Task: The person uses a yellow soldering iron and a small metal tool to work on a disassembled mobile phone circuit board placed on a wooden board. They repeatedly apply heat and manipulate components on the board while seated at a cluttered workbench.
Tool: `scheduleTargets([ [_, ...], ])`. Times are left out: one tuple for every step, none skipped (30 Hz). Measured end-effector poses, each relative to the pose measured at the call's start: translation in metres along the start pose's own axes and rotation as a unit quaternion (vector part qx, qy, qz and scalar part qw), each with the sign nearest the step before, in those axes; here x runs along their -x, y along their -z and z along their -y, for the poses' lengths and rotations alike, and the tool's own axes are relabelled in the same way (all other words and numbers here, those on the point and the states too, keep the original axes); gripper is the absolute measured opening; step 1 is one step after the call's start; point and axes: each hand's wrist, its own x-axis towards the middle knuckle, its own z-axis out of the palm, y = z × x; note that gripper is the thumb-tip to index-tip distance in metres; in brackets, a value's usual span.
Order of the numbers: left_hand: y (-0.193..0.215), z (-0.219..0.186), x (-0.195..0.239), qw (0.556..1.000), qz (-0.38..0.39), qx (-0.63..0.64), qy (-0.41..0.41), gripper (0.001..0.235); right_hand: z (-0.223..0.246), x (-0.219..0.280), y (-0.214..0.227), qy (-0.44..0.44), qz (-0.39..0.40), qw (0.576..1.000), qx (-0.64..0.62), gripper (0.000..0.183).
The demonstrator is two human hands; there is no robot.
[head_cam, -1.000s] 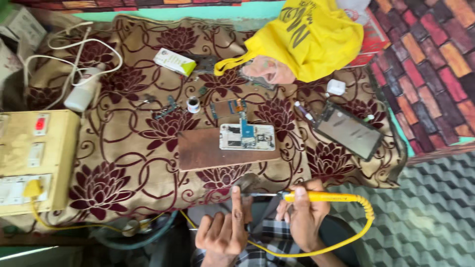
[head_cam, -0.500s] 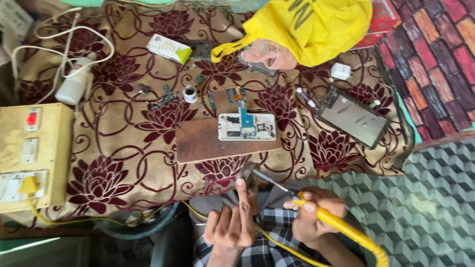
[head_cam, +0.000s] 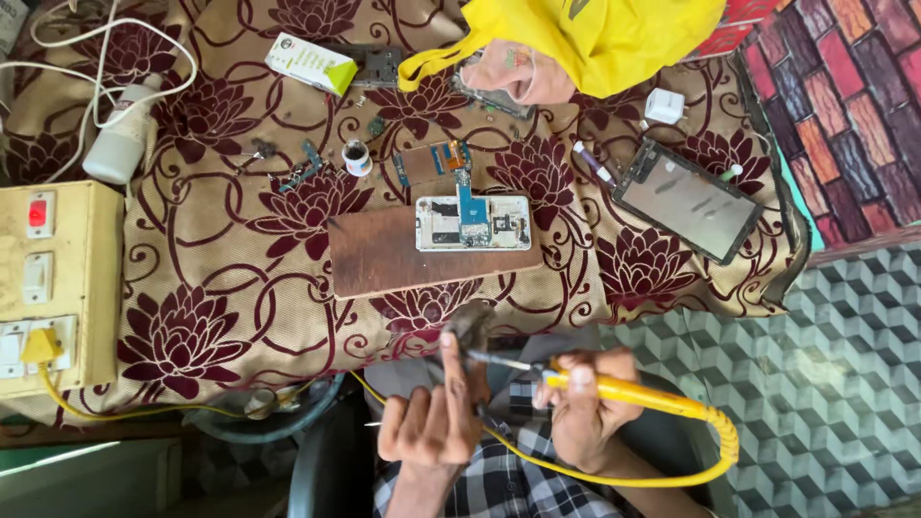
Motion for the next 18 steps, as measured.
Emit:
scheduleTargets([
  [-0.002,0.0,0.002,0.999,0.022,0.012,0.033,0.036,-0.003,-0.001,0.001,-0.02,-0.022,0.999,-0.033,0.022],
  [-0.004,0.002,0.005,0.997,0.044,0.024,0.067,0.043,-0.007,-0.004,0.002,-0.039,-0.044,0.996,-0.066,0.022],
  [-0.008,0.004,0.006,0.992,0.064,0.034,0.1,0.051,-0.012,-0.009,0.003,-0.059,-0.064,0.991,-0.101,0.021],
  [-0.016,0.008,0.005,0.99,0.068,0.019,0.124,0.056,-0.016,-0.015,0.004,-0.067,-0.068,0.988,-0.118,0.023],
  [-0.027,0.015,0.004,0.987,0.072,0.001,0.147,0.061,-0.022,-0.022,0.005,-0.078,-0.073,0.985,-0.137,0.025],
  [-0.039,0.022,0.003,0.982,0.076,-0.016,0.17,0.066,-0.027,-0.029,0.007,-0.088,-0.078,0.981,-0.155,0.027],
  [-0.049,0.031,0.002,0.972,0.124,-0.044,0.194,0.068,-0.034,-0.037,0.008,-0.096,-0.081,0.981,-0.151,0.028],
  [-0.059,0.041,0.001,0.958,0.171,-0.071,0.218,0.071,-0.043,-0.046,0.008,-0.103,-0.084,0.98,-0.147,0.03],
  [-0.068,0.049,-0.001,0.942,0.216,-0.094,0.239,0.073,-0.05,-0.056,0.01,-0.107,-0.088,0.98,-0.142,0.032],
  [-0.074,0.055,-0.002,0.937,0.214,-0.093,0.258,0.073,-0.058,-0.066,0.012,-0.113,-0.079,0.98,-0.141,0.034],
  [-0.079,0.059,-0.003,0.933,0.215,-0.088,0.273,0.073,-0.064,-0.074,0.016,-0.118,-0.075,0.981,-0.137,0.035],
  [-0.083,0.062,-0.005,0.929,0.216,-0.083,0.288,0.072,-0.07,-0.081,0.021,-0.123,-0.071,0.981,-0.134,0.037],
  [-0.084,0.063,-0.005,0.923,0.231,-0.078,0.297,0.076,-0.073,-0.085,0.026,-0.123,-0.077,0.981,-0.128,0.037],
  [-0.084,0.063,-0.006,0.917,0.246,-0.073,0.305,0.08,-0.076,-0.089,0.031,-0.122,-0.084,0.981,-0.123,0.037],
  [-0.083,0.062,-0.007,0.91,0.261,-0.07,0.315,0.083,-0.08,-0.091,0.034,-0.122,-0.088,0.981,-0.119,0.037],
  [-0.082,0.061,-0.008,0.916,0.246,-0.054,0.312,0.09,-0.083,-0.093,0.036,-0.112,-0.088,0.983,-0.118,0.038],
  [-0.08,0.059,-0.007,0.921,0.232,-0.039,0.31,0.097,-0.087,-0.094,0.038,-0.102,-0.088,0.984,-0.116,0.038],
  [-0.078,0.056,-0.007,0.926,0.219,-0.023,0.308,0.105,-0.09,-0.095,0.04,-0.093,-0.088,0.985,-0.115,0.039],
])
